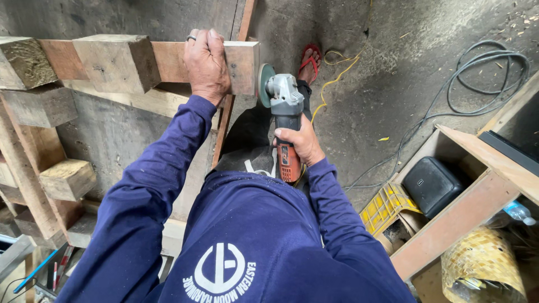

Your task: The person uses a handheld power sander to smooth the surfaces and edges of several wooden blocks and timber pieces, holding the wood steady by hand while applying the tool.

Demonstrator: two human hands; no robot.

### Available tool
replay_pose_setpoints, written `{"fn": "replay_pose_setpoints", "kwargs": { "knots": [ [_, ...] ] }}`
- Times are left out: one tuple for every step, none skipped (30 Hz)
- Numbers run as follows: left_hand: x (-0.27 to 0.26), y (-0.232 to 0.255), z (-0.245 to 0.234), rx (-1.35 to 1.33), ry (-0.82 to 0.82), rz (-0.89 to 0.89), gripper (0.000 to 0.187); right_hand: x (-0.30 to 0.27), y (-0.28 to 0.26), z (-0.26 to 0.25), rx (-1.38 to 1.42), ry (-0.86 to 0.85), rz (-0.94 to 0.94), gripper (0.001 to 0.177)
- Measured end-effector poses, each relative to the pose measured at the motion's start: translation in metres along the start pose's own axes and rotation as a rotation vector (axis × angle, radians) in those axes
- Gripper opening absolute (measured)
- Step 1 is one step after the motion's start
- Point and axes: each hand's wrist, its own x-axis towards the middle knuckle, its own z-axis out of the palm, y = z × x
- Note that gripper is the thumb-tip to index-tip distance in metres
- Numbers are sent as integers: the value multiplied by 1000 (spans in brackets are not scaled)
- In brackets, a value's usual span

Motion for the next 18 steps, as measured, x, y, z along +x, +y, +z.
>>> {"fn": "replay_pose_setpoints", "kwargs": {
  "knots": [
    [1, 0, 0, -9, 4, 2, 35, 1, 2, 0, -3, 15, -7, 57],
    [2, -1, 0, -19, 8, 4, 35, 1, 3, 0, -5, 29, -14, 57],
    [3, -2, 0, -20, 6, 9, 35, 0, 4, 0, -5, 44, -17, 58],
    [5, -3, -1, -22, 4, 13, 35, 0, 3, -2, -4, 26, -37, 58],
    [3, -3, -2, -22, -3, 15, 35, -4, 3, -3, 1, 9, -53, 58],
    [-1, -3, -2, -18, -6, 3, 35, -7, 3, -4, 5, -8, -68, 57],
    [0, -3, -1, -13, -6, -1, 35, -8, 2, -3, -8, -28, -65, 58],
    [2, -3, -1, -9, -5, -4, 36, -12, 0, -2, -21, -49, -62, 58],
    [1, -2, 0, -23, 0, -5, 36, -16, 0, -2, -36, -66, -51, 59],
    [1, -2, 0, -38, 4, -6, 35, -16, 0, -1, -30, -57, -41, 59],
    [2, -3, 1, -53, 14, -5, 35, -11, 0, -1, -28, -50, -35, 59],
    [3, -3, 1, -26, 2, -14, 35, -5, -1, -1, -25, -44, -28, 59],
    [3, -3, 1, 3, -13, -23, 35, 0, -2, -1, -21, -30, -18, 58],
    [3, -3, 1, 33, -28, -33, 35, 6, -3, -3, -18, -17, -8, 57],
    [3, -4, 1, 14, -24, -25, 35, 9, -4, -5, -18, -2, 3, 56],
    [2, -4, 1, -4, -21, -17, 35, 9, -4, -8, -25, 9, -4, 56],
    [2, -5, -1, -20, -16, -7, 35, 10, -6, -10, -29, 18, -13, 56],
    [2, -4, -1, -17, -14, 1, 35, 12, -8, -11, -34, 26, -22, 56]
  ]
}}
